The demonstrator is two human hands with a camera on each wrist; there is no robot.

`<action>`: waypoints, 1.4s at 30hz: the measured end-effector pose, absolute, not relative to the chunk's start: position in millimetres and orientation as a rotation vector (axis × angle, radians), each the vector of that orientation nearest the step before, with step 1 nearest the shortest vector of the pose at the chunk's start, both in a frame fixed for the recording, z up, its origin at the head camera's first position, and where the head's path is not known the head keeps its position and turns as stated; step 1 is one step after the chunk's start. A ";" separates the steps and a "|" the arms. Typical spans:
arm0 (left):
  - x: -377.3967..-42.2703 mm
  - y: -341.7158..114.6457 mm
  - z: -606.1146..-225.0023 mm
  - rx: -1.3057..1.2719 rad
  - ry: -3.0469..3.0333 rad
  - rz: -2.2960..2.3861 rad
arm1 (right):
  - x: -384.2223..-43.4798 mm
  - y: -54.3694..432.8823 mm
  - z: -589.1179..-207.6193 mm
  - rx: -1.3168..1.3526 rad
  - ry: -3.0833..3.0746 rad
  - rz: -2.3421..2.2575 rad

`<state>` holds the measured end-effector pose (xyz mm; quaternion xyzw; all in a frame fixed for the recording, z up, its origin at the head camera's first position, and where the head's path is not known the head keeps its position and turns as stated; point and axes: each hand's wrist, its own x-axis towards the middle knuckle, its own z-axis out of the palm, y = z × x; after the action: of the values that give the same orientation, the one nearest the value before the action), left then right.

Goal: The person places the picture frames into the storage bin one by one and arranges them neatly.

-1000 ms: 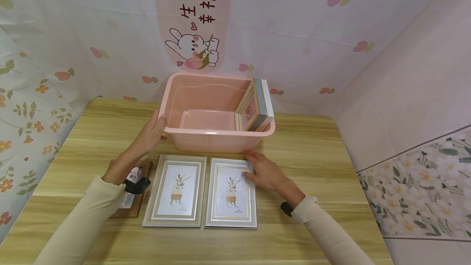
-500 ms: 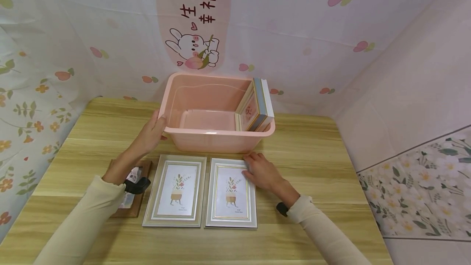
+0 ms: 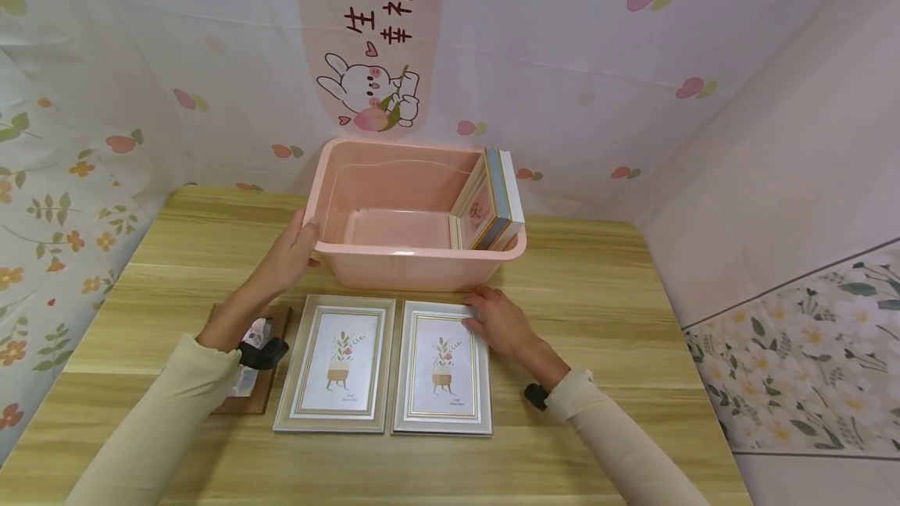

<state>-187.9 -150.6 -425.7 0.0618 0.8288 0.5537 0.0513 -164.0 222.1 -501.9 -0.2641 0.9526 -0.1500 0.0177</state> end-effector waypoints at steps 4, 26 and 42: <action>-188.4 -149.5 -424.8 0.181 2.547 1.668 | -165.0 224.6 -497.7 -0.811 2.930 -0.508; -189.1 -150.1 -425.1 0.188 2.549 1.664 | -167.5 240.3 -460.7 -0.835 2.542 -1.140; -189.3 -151.2 -428.0 0.230 2.560 1.673 | -164.4 242.9 -440.0 -0.897 2.219 -1.253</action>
<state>-189.3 -151.2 -428.0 0.0749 0.8342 0.5451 0.0374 -164.4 242.9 -440.0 -0.3240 0.8016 -0.4526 0.2181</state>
